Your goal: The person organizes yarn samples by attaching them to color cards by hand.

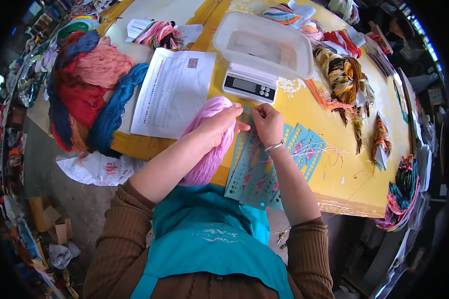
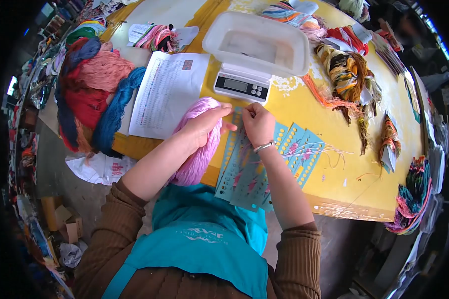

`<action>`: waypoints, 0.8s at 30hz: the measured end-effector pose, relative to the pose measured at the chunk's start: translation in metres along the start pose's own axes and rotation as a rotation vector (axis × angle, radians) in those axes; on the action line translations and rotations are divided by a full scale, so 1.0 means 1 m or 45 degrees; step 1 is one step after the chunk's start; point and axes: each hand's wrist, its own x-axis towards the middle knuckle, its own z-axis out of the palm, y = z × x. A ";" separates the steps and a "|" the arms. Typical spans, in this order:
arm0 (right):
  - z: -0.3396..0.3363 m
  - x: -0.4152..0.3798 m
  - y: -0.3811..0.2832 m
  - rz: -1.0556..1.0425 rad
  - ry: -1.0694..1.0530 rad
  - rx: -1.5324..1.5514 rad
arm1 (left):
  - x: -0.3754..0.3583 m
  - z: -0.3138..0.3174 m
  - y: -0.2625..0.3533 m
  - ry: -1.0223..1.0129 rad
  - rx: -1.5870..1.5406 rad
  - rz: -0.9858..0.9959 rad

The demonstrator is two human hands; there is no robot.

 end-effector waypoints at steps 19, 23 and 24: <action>-0.001 -0.006 0.001 0.036 -0.087 0.242 | 0.037 -0.008 -0.021 -0.041 0.240 0.233; -0.001 -0.002 0.004 0.093 -0.163 0.259 | 0.039 -0.014 -0.023 -0.028 0.338 0.332; -0.002 -0.001 0.003 0.093 -0.162 0.259 | 0.039 -0.019 -0.018 0.024 0.602 0.390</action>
